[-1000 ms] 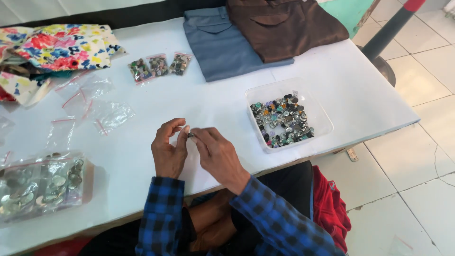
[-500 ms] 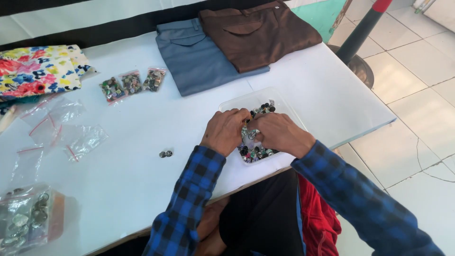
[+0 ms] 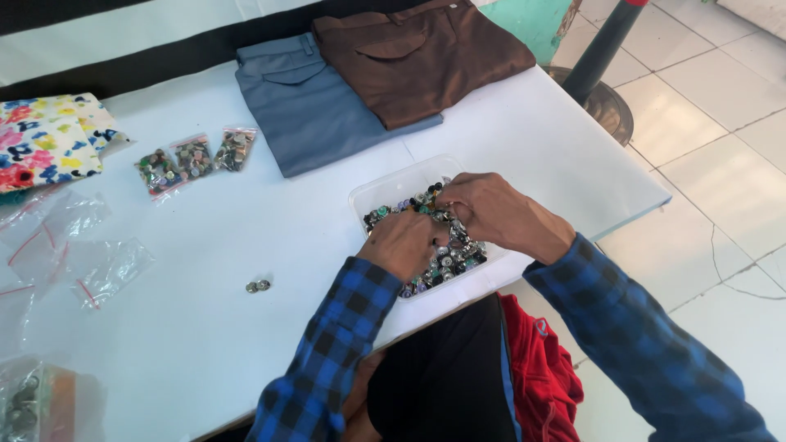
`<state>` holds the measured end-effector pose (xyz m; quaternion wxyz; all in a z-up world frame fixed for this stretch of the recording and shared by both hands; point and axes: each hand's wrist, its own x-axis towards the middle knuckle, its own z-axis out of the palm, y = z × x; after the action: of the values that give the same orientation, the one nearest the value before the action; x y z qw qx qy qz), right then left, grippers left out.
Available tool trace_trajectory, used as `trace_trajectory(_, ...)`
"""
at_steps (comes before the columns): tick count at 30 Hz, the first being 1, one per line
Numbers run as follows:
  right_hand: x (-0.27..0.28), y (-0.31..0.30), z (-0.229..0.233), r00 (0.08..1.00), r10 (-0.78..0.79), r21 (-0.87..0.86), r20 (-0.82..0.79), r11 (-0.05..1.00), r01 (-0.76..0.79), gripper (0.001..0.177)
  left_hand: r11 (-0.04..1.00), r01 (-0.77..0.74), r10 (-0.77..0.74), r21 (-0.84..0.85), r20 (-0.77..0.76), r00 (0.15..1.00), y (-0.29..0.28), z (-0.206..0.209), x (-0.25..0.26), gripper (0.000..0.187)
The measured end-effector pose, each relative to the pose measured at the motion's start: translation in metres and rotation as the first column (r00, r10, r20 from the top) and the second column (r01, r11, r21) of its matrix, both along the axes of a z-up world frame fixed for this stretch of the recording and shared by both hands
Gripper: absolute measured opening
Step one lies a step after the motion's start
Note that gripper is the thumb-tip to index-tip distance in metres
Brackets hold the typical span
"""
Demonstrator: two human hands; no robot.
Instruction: Bagging small metal buttons or rivets into plastic bags
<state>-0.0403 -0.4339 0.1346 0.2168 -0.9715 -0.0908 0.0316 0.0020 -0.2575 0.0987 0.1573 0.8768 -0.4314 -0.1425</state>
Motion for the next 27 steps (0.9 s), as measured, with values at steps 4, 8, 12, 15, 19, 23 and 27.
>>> trace_trajectory(4,-0.005,0.003,-0.008,0.999,-0.018,0.015,0.026,1.000,0.017,0.028,0.999,0.049,-0.050,0.019,0.072,0.996,-0.021,-0.020,0.008,0.010)
trace_trajectory(8,-0.003,-0.004,-0.023,0.997,-0.046,0.028,0.055,0.999,0.045,0.026,0.998,0.037,-0.039,0.052,0.032,0.999,-0.016,-0.015,0.006,0.015)
trace_trajectory(12,-0.007,-0.004,-0.022,0.995,-0.077,0.147,0.057,0.987,0.068,0.016,1.000,-0.005,0.005,-0.006,-0.061,0.998,-0.011,-0.004,0.008,0.010)
trace_trajectory(15,-0.012,0.002,-0.011,0.993,-0.103,0.189,0.061,0.978,0.089,0.008,0.996,-0.054,0.049,-0.066,-0.075,0.996,-0.005,0.020,0.005,0.011)
trace_trajectory(19,-0.015,0.000,-0.012,0.994,-0.093,0.185,0.059,0.979,0.081,0.009,0.978,-0.091,0.058,-0.185,-0.180,0.982,0.008,0.019,0.019,0.008)
trace_trajectory(23,-0.013,0.000,-0.011,0.996,-0.067,0.192,0.064,0.980,0.054,0.008,0.967,-0.161,0.096,-0.196,-0.306,0.947,0.020,0.026,0.019,0.013)
trace_trajectory(27,-0.014,0.000,-0.011,0.997,-0.057,0.203,0.049,0.978,0.046,0.006,0.996,-0.083,0.073,-0.039,-0.211,0.975,0.019,0.036,0.019,0.022)
